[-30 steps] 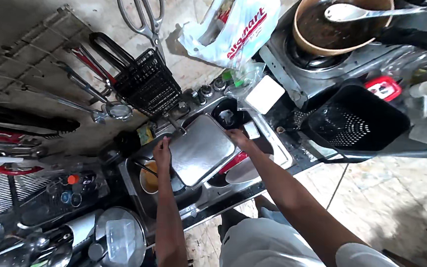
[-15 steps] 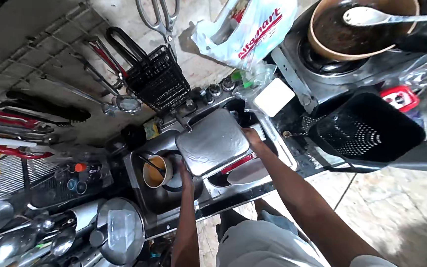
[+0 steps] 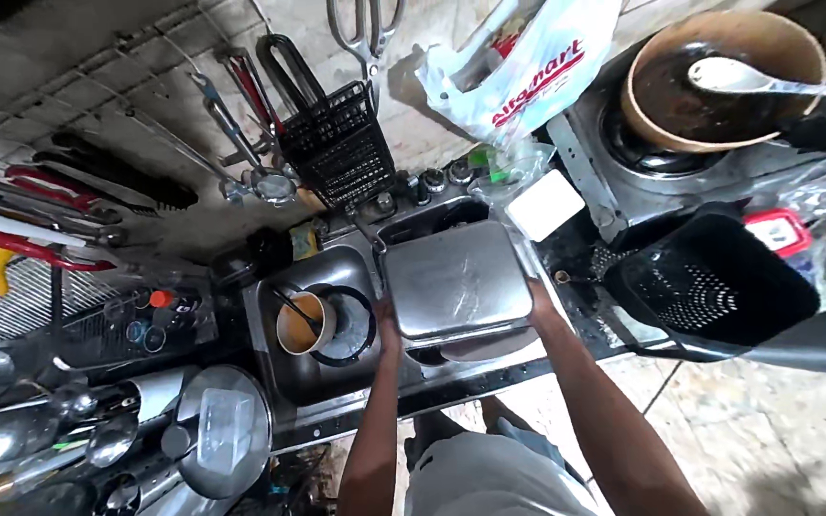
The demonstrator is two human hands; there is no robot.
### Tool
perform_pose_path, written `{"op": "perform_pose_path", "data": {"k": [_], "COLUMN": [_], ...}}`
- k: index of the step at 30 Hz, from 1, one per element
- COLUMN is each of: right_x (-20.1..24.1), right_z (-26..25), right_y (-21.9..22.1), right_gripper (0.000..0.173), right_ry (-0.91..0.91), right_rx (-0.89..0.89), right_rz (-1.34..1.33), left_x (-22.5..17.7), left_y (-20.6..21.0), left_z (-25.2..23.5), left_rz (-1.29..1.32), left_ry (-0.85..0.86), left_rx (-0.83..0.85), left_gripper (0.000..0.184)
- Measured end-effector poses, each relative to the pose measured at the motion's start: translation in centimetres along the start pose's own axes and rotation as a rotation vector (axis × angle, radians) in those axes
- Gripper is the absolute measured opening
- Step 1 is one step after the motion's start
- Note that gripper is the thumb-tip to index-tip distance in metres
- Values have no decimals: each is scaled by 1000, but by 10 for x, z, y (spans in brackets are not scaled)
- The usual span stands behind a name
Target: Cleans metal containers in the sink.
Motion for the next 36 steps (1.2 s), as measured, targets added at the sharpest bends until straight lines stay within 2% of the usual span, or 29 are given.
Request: {"op": "perform_pose_path", "data": {"k": [6,10,14,18,22,25,30,36], "right_x": [35,67,85,81,65,60,49,23], "right_z": [27,64,80,56,29,24,29,17], "right_y": [-31,-45,-40,-19,-1,7,30,80], "right_gripper": [47,50,45,43,47,48,46,42], "right_ry": [-106,-209,-346,-389,-317,-272,-164,-48], "right_rx": [-61,-77,-58,24,52,61,147,286], "right_rz": [110,174,223,248,279,264,263,271], "left_x": [-9,-29,-38,-30,-18,-26,-33,-42], "left_y": [28,35,29,8,-6,-6,-28,-68], "left_z": [18,22,23,27,24,24,13,8], "left_rz": [198,77,-49,-21,77,159,100,65], "left_ry": [-266,-424,-382,-328,-247,-219,-114,-26], "left_rx": [106,70,56,4,17,8,-8,-161], "left_gripper": [53,57,60,62,60,59,54,49]}}
Point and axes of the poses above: each hand's wrist, its own z-axis away from the middle knuckle, its own y-axis out of the palm, x = y × z, the point moved 6 cm from there along -z, towards the middle knuckle, and after that the axes turned 12 degrees about y, right-handed, at the moved point
